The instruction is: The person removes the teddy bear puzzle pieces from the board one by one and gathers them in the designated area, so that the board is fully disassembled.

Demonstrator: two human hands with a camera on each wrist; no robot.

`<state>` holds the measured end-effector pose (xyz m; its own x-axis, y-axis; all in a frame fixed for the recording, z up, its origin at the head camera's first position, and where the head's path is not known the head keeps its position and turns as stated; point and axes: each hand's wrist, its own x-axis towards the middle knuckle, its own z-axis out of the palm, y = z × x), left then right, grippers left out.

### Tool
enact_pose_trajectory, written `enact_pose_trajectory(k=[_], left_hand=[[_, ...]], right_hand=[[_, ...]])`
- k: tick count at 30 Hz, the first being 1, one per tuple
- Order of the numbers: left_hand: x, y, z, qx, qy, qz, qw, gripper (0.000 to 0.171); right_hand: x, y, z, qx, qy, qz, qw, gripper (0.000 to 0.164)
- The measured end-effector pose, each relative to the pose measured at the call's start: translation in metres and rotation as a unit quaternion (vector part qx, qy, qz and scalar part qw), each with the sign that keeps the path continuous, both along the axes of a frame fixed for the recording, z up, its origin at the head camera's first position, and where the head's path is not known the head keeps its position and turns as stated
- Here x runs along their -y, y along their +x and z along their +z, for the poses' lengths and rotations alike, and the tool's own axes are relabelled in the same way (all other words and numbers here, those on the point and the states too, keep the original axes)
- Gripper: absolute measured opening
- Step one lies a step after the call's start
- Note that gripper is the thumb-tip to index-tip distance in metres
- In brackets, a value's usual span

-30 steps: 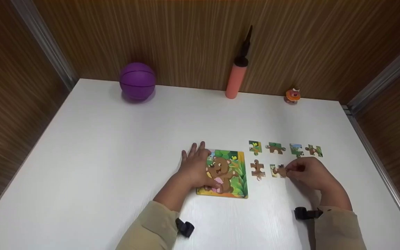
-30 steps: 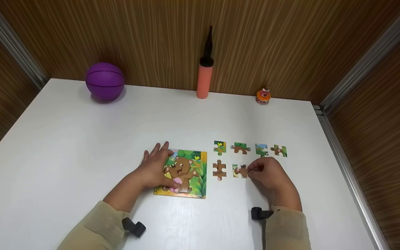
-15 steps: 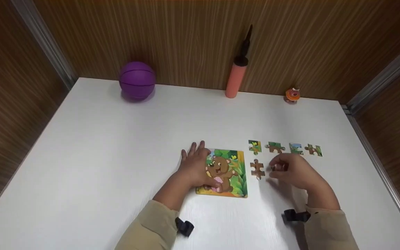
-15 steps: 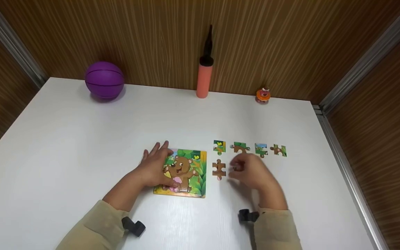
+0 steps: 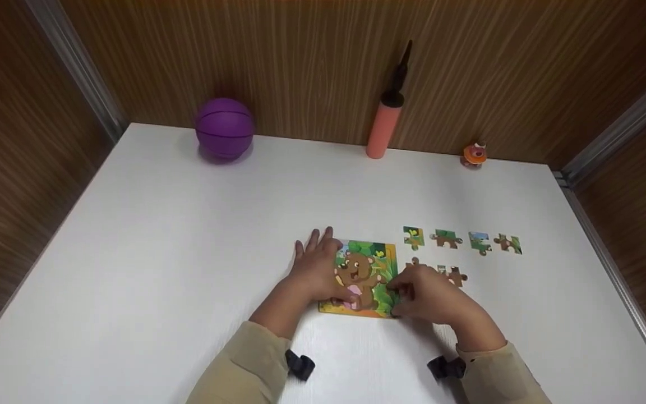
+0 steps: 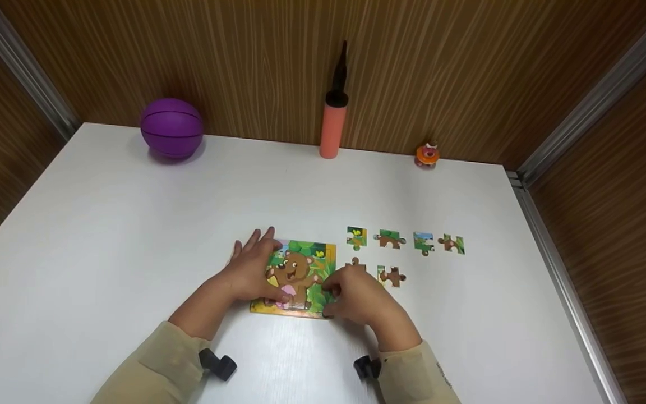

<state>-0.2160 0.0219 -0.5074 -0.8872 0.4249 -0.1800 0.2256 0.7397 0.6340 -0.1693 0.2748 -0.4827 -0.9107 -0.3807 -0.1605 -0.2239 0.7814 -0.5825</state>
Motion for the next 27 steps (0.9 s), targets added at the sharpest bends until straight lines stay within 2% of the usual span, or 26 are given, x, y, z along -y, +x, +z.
enact_pose_trajectory(k=[6,9,18,27], left_hand=[[-0.001,0.0,0.0,-0.002,-0.001,-0.002,1.0,0.109],[0.0,0.0,0.0,-0.004,0.001,-0.007,1.0,0.109],[0.001,0.001,0.002,-0.005,-0.001,-0.011,0.9999,0.109],[0.001,0.0,0.0,-0.002,-0.003,-0.01,0.9999,0.11]], right_hand=[[0.013,0.005,0.002,-0.003,0.049,-0.045,0.998,0.034],[0.017,0.006,0.002,-0.005,0.057,-0.053,0.997,0.033],[0.018,0.005,0.0,-0.001,0.04,-0.061,0.997,0.038],[0.018,0.004,-0.001,0.004,0.007,-0.036,0.999,0.042]])
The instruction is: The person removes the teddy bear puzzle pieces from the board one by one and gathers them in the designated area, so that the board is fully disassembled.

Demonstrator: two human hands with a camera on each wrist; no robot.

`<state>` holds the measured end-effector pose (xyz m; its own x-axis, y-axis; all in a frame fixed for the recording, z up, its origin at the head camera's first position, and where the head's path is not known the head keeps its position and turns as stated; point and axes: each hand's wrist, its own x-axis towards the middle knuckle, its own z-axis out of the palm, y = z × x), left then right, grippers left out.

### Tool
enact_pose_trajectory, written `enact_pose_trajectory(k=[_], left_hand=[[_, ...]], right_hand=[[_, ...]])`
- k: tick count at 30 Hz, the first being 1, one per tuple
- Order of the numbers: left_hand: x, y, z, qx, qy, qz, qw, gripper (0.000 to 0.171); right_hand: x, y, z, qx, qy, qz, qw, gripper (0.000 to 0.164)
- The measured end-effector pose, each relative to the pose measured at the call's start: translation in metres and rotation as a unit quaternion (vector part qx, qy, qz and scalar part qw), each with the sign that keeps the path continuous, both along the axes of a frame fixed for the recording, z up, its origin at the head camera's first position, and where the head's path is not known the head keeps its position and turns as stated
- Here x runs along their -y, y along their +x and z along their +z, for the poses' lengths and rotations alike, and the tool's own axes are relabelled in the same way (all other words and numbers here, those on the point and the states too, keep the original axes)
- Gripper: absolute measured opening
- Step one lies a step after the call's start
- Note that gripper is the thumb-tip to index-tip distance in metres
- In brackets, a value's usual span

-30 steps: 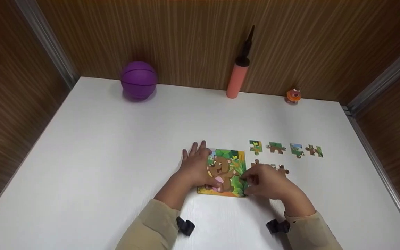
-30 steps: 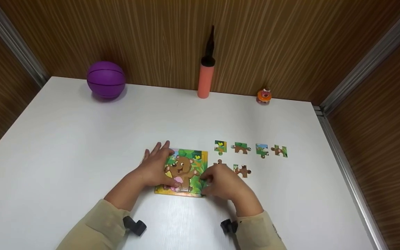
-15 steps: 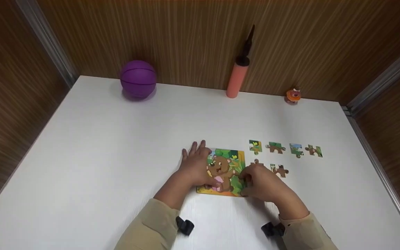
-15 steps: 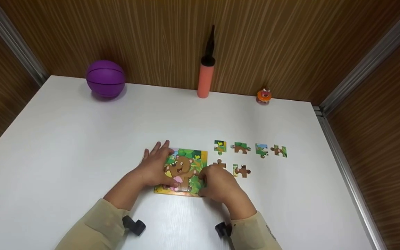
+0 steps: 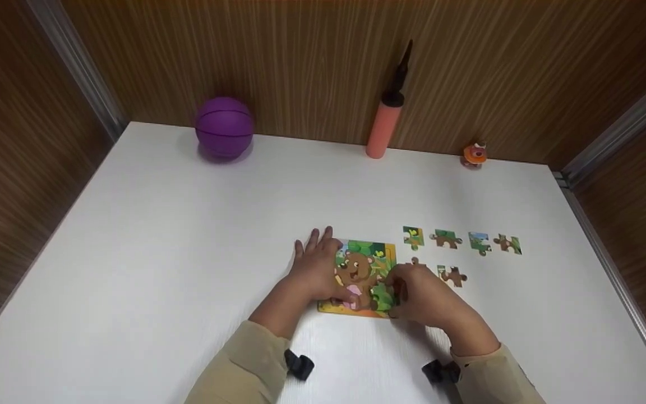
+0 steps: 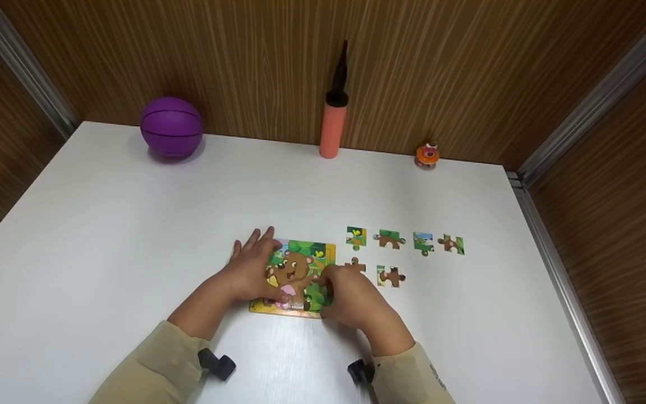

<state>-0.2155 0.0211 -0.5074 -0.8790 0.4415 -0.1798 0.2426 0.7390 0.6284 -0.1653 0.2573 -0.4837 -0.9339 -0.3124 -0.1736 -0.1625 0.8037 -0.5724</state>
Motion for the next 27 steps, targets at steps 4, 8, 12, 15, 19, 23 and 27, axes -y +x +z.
enact_pose_trajectory(k=[4,8,12,15,19,23,27], left_hand=[[0.0,-0.001,0.0,0.002,-0.005,-0.001,1.0,0.11],[0.0,0.0,0.001,0.001,-0.002,0.0,1.0,0.11],[0.001,0.0,0.001,0.0,0.005,-0.002,1.0,0.109],[0.001,0.0,0.0,-0.003,0.009,-0.003,1.0,0.109],[0.002,0.0,0.001,-0.002,0.009,0.0,1.0,0.11],[0.002,0.001,0.001,0.0,0.009,0.001,1.0,0.111],[0.002,0.0,0.001,-0.001,0.01,0.002,1.0,0.11]], right_hand=[[-0.001,0.0,0.002,-0.001,-0.007,0.006,1.0,0.041],[-0.007,0.0,0.009,-0.014,-0.012,0.008,1.0,0.039],[-0.029,-0.002,0.022,-0.035,-0.044,0.014,0.998,0.037],[-0.054,-0.004,0.033,-0.049,-0.07,0.003,0.996,0.038],[-0.086,-0.004,0.044,-0.064,-0.078,-0.04,0.994,0.039],[-0.117,-0.002,0.051,-0.079,-0.061,-0.065,0.993,0.041],[-0.149,0.002,0.051,-0.086,-0.044,-0.089,0.991,0.043]])
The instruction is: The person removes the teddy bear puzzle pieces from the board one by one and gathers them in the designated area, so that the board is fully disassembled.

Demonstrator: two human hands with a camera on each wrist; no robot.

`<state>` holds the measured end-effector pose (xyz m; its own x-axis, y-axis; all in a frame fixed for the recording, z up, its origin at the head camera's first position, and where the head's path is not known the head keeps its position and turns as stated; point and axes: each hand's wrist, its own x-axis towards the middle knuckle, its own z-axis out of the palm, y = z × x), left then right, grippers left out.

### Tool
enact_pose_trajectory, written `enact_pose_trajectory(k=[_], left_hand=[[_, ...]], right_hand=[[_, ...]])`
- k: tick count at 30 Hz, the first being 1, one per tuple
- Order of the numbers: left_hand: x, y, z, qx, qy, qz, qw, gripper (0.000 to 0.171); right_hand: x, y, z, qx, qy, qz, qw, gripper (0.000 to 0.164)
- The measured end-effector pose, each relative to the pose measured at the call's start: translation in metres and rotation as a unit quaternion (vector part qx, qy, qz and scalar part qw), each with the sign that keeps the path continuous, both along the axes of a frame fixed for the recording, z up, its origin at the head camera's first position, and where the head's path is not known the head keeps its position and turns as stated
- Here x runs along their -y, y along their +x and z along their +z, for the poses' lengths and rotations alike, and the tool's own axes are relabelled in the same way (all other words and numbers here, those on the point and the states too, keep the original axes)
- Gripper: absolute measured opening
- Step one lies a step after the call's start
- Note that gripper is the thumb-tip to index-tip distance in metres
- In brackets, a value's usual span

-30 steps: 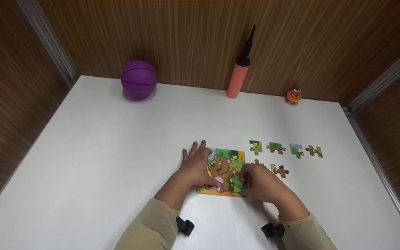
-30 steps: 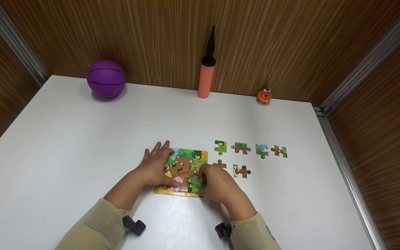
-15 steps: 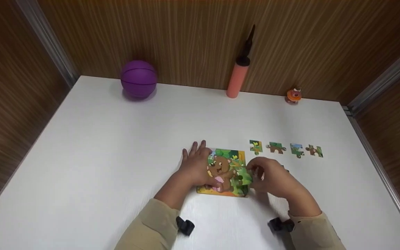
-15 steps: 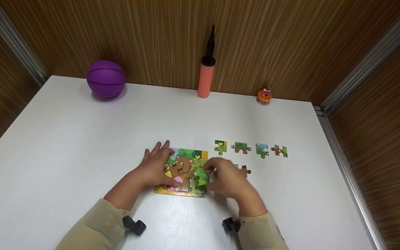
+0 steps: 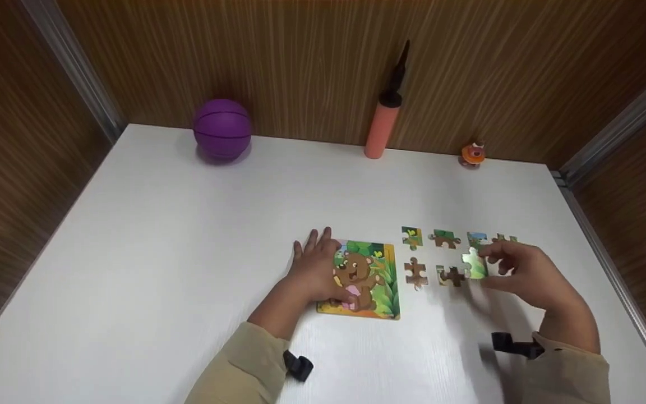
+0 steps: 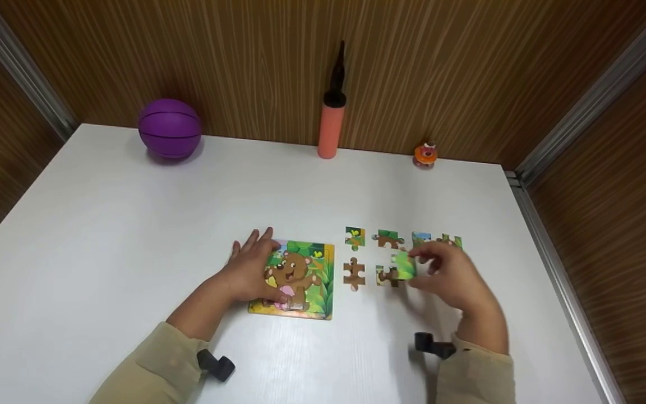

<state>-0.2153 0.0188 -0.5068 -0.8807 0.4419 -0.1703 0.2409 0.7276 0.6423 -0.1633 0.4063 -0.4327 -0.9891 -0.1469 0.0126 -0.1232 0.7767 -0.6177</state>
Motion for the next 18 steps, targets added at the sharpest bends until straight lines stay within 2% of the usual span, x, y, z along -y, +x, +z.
enact_pose_trajectory(k=[4,7,12,18], left_hand=[[0.0,-0.001,-0.002,0.0,0.0,0.0,1.0,0.111],[0.001,-0.001,-0.002,0.001,-0.002,0.0,1.0,0.111],[0.001,0.0,-0.003,0.004,0.001,0.003,1.0,0.111],[0.0,-0.001,-0.003,0.008,0.0,0.001,1.0,0.112]], right_hand=[[-0.029,0.004,-0.007,0.012,0.009,-0.033,0.999,0.046],[-0.042,0.005,-0.014,0.046,0.009,-0.043,0.998,0.048],[-0.049,0.001,-0.025,0.1,0.015,-0.049,0.994,0.049],[-0.052,-0.005,-0.04,0.137,0.013,-0.058,0.989,0.05]])
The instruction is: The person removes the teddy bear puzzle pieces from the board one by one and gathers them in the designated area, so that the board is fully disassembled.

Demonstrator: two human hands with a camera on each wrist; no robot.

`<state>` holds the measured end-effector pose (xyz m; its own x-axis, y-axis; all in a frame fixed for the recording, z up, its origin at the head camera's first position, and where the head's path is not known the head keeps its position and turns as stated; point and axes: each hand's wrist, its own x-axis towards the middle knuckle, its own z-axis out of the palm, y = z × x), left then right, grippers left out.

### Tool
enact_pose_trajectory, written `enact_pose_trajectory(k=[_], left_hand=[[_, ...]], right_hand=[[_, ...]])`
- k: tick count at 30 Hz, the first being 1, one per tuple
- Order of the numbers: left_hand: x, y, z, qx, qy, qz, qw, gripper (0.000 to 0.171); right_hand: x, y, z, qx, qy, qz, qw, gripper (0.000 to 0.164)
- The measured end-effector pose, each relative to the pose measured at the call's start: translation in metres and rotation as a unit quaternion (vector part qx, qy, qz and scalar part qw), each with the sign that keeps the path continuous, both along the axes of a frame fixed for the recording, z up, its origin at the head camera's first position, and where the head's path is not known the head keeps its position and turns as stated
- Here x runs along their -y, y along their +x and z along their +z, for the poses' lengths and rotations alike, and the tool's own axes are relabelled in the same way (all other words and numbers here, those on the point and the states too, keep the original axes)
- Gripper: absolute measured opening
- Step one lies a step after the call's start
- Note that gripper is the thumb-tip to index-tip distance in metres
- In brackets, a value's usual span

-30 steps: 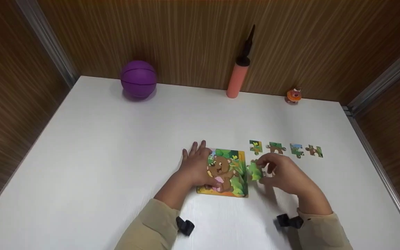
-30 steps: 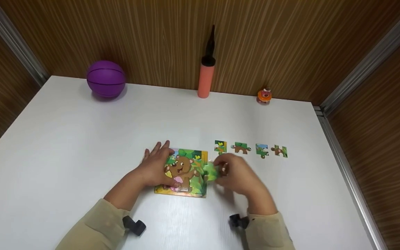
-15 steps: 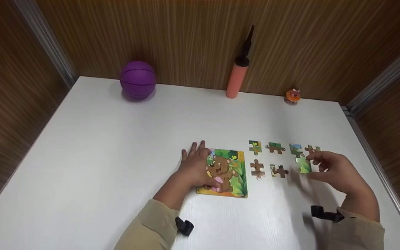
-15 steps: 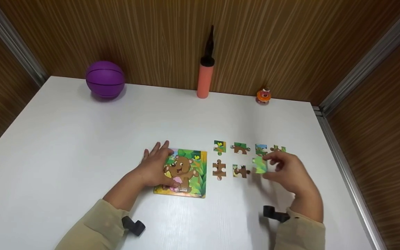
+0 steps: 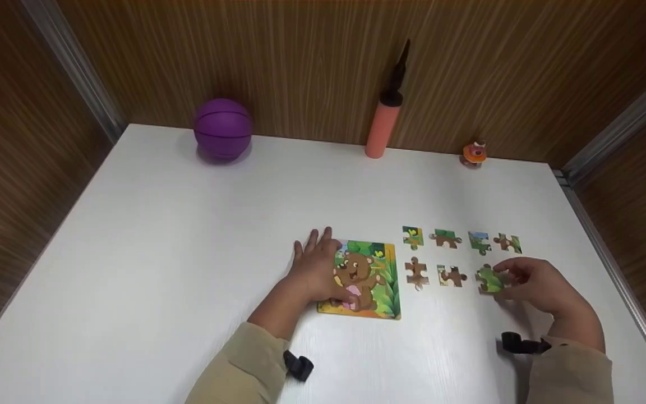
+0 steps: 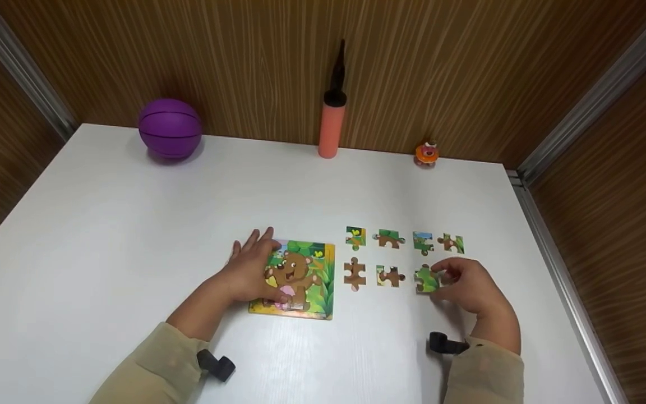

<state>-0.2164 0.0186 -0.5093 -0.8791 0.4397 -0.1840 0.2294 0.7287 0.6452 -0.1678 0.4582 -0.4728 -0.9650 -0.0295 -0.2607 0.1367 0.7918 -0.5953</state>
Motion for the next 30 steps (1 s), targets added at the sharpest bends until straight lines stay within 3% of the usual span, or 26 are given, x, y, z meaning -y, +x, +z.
enact_pose_trajectory(k=[7,18,25,30], left_hand=[[-0.001,0.0,0.001,0.001,-0.005,0.002,1.0,0.114],[0.0,0.001,0.002,0.0,-0.007,0.0,1.0,0.111],[0.002,0.0,0.003,-0.004,-0.007,-0.002,1.0,0.11],[0.002,0.0,0.001,-0.003,0.003,-0.003,1.0,0.109]], right_hand=[[-0.003,-0.002,-0.007,0.035,0.0,-0.026,0.999,0.051],[0.007,0.0,0.002,0.022,0.009,-0.024,0.999,0.058],[0.063,-0.009,0.018,-0.073,0.009,0.032,0.997,0.04],[0.125,-0.01,0.01,-0.083,-0.014,0.086,0.993,0.035]])
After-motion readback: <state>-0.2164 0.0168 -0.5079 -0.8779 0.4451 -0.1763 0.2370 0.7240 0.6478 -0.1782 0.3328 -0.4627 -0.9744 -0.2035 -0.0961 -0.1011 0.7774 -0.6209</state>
